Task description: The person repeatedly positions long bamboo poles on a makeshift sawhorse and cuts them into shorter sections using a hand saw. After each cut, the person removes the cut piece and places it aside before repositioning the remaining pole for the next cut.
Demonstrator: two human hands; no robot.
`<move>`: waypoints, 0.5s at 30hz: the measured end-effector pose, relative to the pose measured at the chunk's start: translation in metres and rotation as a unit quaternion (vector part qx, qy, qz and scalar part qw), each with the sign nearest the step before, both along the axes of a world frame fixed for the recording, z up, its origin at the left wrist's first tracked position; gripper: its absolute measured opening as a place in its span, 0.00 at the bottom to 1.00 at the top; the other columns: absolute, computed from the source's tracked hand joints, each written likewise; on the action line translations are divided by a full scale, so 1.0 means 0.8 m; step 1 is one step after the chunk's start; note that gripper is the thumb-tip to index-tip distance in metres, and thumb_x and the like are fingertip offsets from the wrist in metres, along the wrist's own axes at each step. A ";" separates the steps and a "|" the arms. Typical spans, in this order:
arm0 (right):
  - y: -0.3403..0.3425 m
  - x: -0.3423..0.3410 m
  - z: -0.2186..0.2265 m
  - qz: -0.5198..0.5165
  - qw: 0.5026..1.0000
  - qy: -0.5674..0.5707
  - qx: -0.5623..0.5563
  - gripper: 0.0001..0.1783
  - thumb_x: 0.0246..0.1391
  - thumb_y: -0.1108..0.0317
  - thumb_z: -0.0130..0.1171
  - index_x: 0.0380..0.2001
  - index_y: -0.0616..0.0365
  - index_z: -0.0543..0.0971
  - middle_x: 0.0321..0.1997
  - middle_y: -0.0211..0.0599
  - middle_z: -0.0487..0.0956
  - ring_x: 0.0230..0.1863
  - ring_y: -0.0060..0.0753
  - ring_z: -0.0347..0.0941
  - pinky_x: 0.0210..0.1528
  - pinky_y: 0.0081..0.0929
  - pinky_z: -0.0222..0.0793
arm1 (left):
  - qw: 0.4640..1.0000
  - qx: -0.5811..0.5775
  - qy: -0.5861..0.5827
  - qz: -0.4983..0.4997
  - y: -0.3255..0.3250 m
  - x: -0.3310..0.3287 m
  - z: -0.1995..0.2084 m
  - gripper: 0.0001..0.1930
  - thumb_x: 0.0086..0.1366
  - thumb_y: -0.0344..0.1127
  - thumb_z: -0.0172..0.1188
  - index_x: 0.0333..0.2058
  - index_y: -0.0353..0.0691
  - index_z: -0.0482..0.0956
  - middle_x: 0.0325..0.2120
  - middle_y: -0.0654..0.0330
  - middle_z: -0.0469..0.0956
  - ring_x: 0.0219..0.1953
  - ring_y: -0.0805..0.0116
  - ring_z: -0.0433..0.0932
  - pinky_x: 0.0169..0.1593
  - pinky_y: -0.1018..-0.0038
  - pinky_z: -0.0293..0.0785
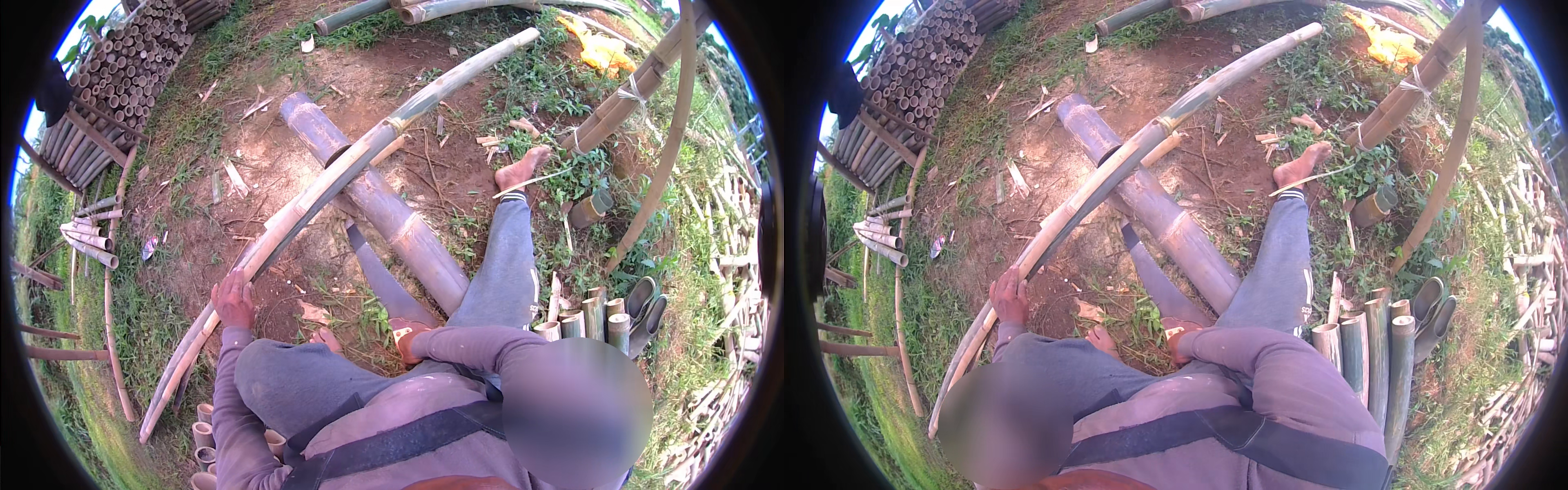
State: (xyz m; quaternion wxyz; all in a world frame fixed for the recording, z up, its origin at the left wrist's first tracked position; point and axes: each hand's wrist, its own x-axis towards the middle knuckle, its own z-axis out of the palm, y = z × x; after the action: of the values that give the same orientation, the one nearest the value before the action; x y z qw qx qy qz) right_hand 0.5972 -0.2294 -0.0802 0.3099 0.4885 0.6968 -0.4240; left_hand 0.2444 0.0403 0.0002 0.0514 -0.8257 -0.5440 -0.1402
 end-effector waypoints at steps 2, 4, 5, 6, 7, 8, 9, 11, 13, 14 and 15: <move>0.001 -0.006 0.006 -0.148 0.986 0.068 0.023 0.28 0.55 0.50 0.63 0.55 0.53 0.85 0.59 0.47 0.84 0.60 0.48 0.81 0.60 0.48 0.76 | 1.000 -0.017 0.000 0.013 0.003 0.000 0.000 0.28 0.66 0.38 0.66 0.65 0.53 0.78 0.63 0.63 0.79 0.65 0.63 0.75 0.74 0.57 0.56; 0.003 -0.024 0.019 -0.236 0.968 0.088 0.007 0.28 0.55 0.51 0.62 0.54 0.58 0.83 0.55 0.51 0.85 0.57 0.51 0.83 0.58 0.48 0.77 | 1.000 -0.008 0.012 0.019 0.000 -0.006 0.000 0.27 0.67 0.39 0.66 0.65 0.53 0.77 0.63 0.63 0.79 0.65 0.63 0.75 0.73 0.57 0.57; -0.009 -0.029 0.004 -0.205 0.975 0.069 0.047 0.25 0.55 0.51 0.66 0.50 0.56 0.85 0.53 0.47 0.86 0.55 0.49 0.84 0.56 0.48 0.78 | 1.000 -0.005 0.016 0.015 0.000 0.004 0.001 0.27 0.67 0.39 0.66 0.65 0.53 0.77 0.63 0.63 0.79 0.65 0.63 0.75 0.73 0.57 0.57; -0.011 -0.031 -0.010 -0.169 0.980 0.052 0.095 0.22 0.56 0.50 0.69 0.46 0.54 0.87 0.50 0.44 0.88 0.53 0.47 0.85 0.55 0.47 0.80 | 1.000 -0.005 0.017 0.016 0.003 0.007 0.002 0.27 0.67 0.40 0.66 0.65 0.53 0.77 0.62 0.63 0.79 0.65 0.63 0.75 0.72 0.57 0.58; -0.013 -0.036 -0.008 -0.167 0.982 0.034 0.082 0.21 0.55 0.52 0.69 0.46 0.54 0.87 0.50 0.43 0.88 0.52 0.46 0.86 0.54 0.47 0.80 | 1.000 -0.005 0.020 0.018 0.003 0.006 0.003 0.27 0.68 0.41 0.66 0.65 0.54 0.77 0.62 0.63 0.80 0.65 0.64 0.75 0.72 0.57 0.58; -0.008 -0.038 0.003 -0.166 0.983 0.015 0.073 0.20 0.55 0.54 0.69 0.46 0.55 0.88 0.49 0.42 0.88 0.52 0.45 0.86 0.53 0.46 0.81 | 0.999 -0.010 0.021 0.022 0.003 0.005 0.005 0.27 0.68 0.41 0.66 0.65 0.53 0.77 0.61 0.63 0.80 0.65 0.64 0.75 0.72 0.57 0.59; -0.001 -0.038 0.016 -0.167 0.984 -0.005 0.066 0.19 0.55 0.56 0.70 0.45 0.55 0.88 0.49 0.41 0.89 0.51 0.44 0.86 0.52 0.45 0.81 | 0.999 -0.013 0.021 0.022 0.005 0.006 0.007 0.26 0.68 0.42 0.65 0.65 0.53 0.77 0.61 0.63 0.80 0.64 0.64 0.76 0.71 0.58 0.59; 0.017 -0.035 0.063 -0.201 0.979 -0.002 0.019 0.17 0.56 0.61 0.65 0.46 0.56 0.86 0.49 0.43 0.89 0.52 0.47 0.86 0.52 0.46 0.79 | 0.999 -0.022 0.019 0.025 0.002 0.004 0.010 0.26 0.69 0.42 0.65 0.65 0.53 0.77 0.61 0.64 0.81 0.64 0.65 0.76 0.71 0.58 0.60; -0.008 -0.025 0.060 -0.125 0.981 0.040 0.144 0.14 0.54 0.64 0.65 0.43 0.56 0.85 0.48 0.46 0.88 0.53 0.50 0.85 0.53 0.45 0.77 | 0.999 -0.028 0.016 0.025 0.006 0.007 0.014 0.25 0.69 0.42 0.65 0.64 0.53 0.78 0.60 0.64 0.81 0.64 0.66 0.76 0.70 0.59 0.61; -0.018 -0.017 0.043 -0.133 0.971 0.069 0.186 0.13 0.54 0.64 0.65 0.42 0.56 0.84 0.46 0.47 0.88 0.51 0.51 0.84 0.53 0.46 0.76 | 0.999 -0.021 0.017 0.022 0.011 0.006 0.017 0.25 0.69 0.42 0.65 0.64 0.53 0.78 0.60 0.63 0.81 0.64 0.65 0.76 0.70 0.59 0.61; -0.019 -0.010 0.089 -0.136 0.961 0.096 0.219 0.13 0.53 0.65 0.64 0.41 0.57 0.84 0.44 0.48 0.87 0.50 0.52 0.84 0.52 0.47 0.76 | 0.999 -0.022 0.018 0.025 0.008 0.002 0.015 0.25 0.69 0.42 0.65 0.64 0.52 0.78 0.60 0.63 0.81 0.63 0.65 0.76 0.69 0.59 0.62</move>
State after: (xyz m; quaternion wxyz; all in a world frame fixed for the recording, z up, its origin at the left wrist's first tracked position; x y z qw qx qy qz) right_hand 0.5894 -0.2450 -0.0094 0.0660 0.5915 0.7262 -0.3442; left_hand 0.2458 0.0466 0.0119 0.0463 -0.8151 -0.5665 -0.1119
